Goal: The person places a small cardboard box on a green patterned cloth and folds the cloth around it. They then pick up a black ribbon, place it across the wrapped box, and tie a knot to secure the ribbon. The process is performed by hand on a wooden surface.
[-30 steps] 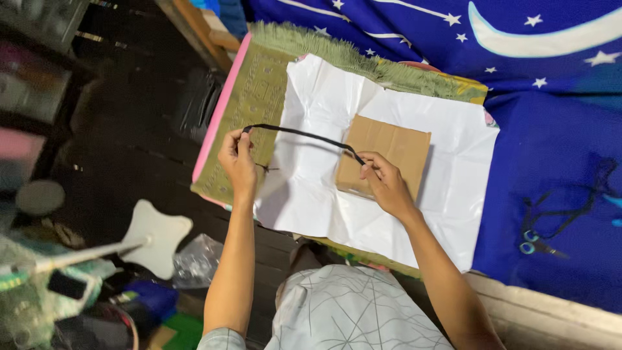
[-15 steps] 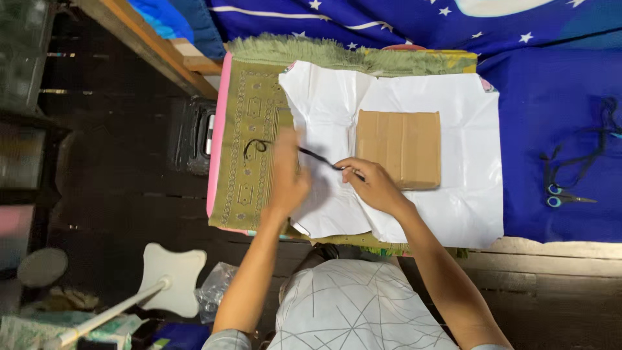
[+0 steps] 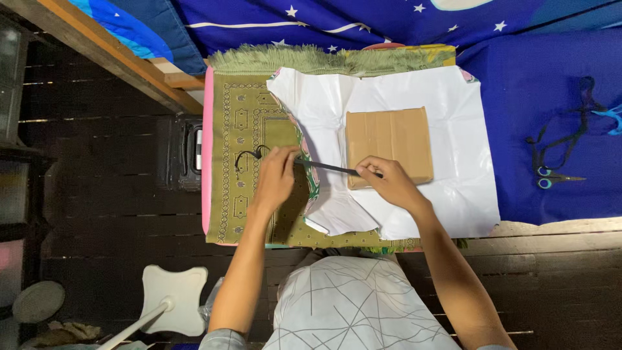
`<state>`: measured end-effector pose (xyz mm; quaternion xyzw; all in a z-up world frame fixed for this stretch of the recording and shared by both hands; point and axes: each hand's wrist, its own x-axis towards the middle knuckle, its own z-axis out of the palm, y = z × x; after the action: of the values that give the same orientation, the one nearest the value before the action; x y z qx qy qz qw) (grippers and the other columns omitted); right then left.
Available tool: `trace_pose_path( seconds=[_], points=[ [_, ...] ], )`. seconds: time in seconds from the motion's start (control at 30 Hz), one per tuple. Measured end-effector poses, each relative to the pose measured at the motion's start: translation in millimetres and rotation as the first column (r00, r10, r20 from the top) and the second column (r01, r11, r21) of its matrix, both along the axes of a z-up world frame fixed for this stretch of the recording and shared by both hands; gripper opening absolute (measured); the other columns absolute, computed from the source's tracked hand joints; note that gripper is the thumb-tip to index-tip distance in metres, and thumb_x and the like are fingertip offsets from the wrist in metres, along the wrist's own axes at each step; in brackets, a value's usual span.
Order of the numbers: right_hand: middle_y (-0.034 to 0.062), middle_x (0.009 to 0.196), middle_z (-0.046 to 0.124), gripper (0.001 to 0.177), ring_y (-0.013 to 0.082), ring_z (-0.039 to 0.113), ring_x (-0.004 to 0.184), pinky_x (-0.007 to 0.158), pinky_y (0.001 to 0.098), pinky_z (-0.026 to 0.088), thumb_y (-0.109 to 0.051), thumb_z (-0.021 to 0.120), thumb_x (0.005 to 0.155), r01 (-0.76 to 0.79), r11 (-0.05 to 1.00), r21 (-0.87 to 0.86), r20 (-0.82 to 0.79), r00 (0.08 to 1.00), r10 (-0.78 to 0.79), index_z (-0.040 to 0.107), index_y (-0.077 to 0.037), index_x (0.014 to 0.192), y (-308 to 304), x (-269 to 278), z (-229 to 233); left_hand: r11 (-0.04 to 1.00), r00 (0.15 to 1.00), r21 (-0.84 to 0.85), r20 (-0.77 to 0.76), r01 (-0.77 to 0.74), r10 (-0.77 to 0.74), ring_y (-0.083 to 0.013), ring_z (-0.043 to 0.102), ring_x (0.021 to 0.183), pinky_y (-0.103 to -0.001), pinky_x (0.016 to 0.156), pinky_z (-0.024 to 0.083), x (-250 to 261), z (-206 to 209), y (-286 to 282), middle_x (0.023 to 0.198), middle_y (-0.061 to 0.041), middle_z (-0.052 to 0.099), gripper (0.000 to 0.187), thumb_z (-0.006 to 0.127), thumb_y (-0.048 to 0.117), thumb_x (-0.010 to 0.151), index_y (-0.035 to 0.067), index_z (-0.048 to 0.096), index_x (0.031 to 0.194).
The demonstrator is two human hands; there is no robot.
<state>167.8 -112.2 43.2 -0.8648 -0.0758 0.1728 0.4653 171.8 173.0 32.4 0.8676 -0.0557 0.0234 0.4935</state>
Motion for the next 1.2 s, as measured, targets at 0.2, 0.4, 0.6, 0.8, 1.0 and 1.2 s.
trace_pose_path(
  seconds=[0.2, 0.4, 0.6, 0.8, 1.0, 1.2],
  points=[
    [0.0064, 0.099, 0.076, 0.024, 0.0161, 0.07, 0.093, 0.088, 0.0336, 0.053, -0.023, 0.061, 0.101, -0.035, 0.999, 0.03, 0.051, 0.998, 0.034, 0.071, -0.003, 0.108, 6.1, 2.8, 8.8, 0.985, 0.944, 0.173, 0.325, 0.002, -0.059, -0.0418, 0.055, 0.124, -0.047, 0.112, 0.037, -4.0, 11.3, -16.7, 0.119, -0.024, 0.067, 0.026, 0.054, 0.005, 0.089, 0.0, 0.071, 0.109],
    [0.0075, 0.097, 0.076, 0.023, 0.0169, 0.068, 0.088, 0.084, 0.0325, 0.054, -0.022, 0.059, 0.102, -0.066, 0.994, 0.088, 0.027, 0.998, 0.064, 0.069, -0.003, 0.111, 27.6, 3.7, 16.0, 0.932, 0.923, -0.276, -0.237, 0.235, -0.303, -0.0341, 0.062, 0.123, -0.042, 0.104, 0.045, -13.6, 1.3, -55.8, 0.127, -0.02, 0.064, 0.039, 0.046, 0.022, 0.105, 0.006, 0.051, 0.14],
    [0.0044, 0.1, 0.074, 0.019, 0.0126, 0.071, 0.091, 0.08, 0.0316, 0.055, -0.019, 0.06, 0.102, -0.003, 0.996, 0.091, 0.002, 1.0, 0.003, 0.067, -0.005, 0.114, 13.0, 4.1, -1.5, 0.977, 0.952, -0.075, -0.219, 0.201, -0.213, -0.0224, 0.058, 0.075, -0.036, 0.067, 0.046, -6.1, -43.2, -38.6, 0.093, -0.01, 0.065, 0.02, 0.06, 0.021, 0.104, 0.007, 0.068, 0.116],
    [0.0064, 0.092, 0.07, 0.019, 0.0148, 0.064, 0.077, 0.068, 0.0316, 0.053, -0.013, 0.061, 0.099, 0.212, 0.976, 0.041, 0.051, 0.976, -0.214, 0.068, -0.006, 0.115, -25.5, -6.2, -19.3, 0.917, 0.966, -0.328, -0.194, -0.225, 0.168, -0.0127, 0.043, 0.068, -0.029, 0.059, 0.037, 10.2, -71.0, -5.9, 0.082, -0.002, 0.049, 0.028, 0.074, 0.012, 0.085, 0.001, 0.051, 0.098],
    [0.0125, 0.104, 0.066, 0.015, 0.0284, 0.061, 0.099, 0.09, 0.0396, 0.048, -0.007, 0.067, 0.094, 0.338, 0.932, -0.13, 0.427, 0.868, -0.255, 0.069, -0.004, 0.108, -44.9, -10.9, -37.7, 0.951, 0.915, -0.051, -0.294, -0.304, 0.277, -0.0181, 0.055, 0.071, -0.035, 0.068, 0.048, 29.4, -54.6, -10.6, 0.081, -0.008, 0.058, 0.053, 0.087, 0.034, 0.082, 0.001, 0.053, 0.106],
    [0.0195, 0.137, 0.05, 0.042, 0.0395, 0.044, 0.128, 0.111, 0.0507, 0.035, -0.004, 0.071, 0.085, 0.412, 0.903, -0.121, 0.578, 0.769, -0.273, 0.059, -0.004, 0.125, -58.0, -10.1, -59.6, 0.948, 0.937, 0.245, -0.233, -0.204, 0.262, -0.0311, 0.072, 0.077, -0.042, 0.074, 0.055, 36.0, -25.0, -31.9, 0.084, -0.02, 0.073, 0.053, 0.076, 0.017, 0.078, -0.001, 0.065, 0.126]
  ],
)
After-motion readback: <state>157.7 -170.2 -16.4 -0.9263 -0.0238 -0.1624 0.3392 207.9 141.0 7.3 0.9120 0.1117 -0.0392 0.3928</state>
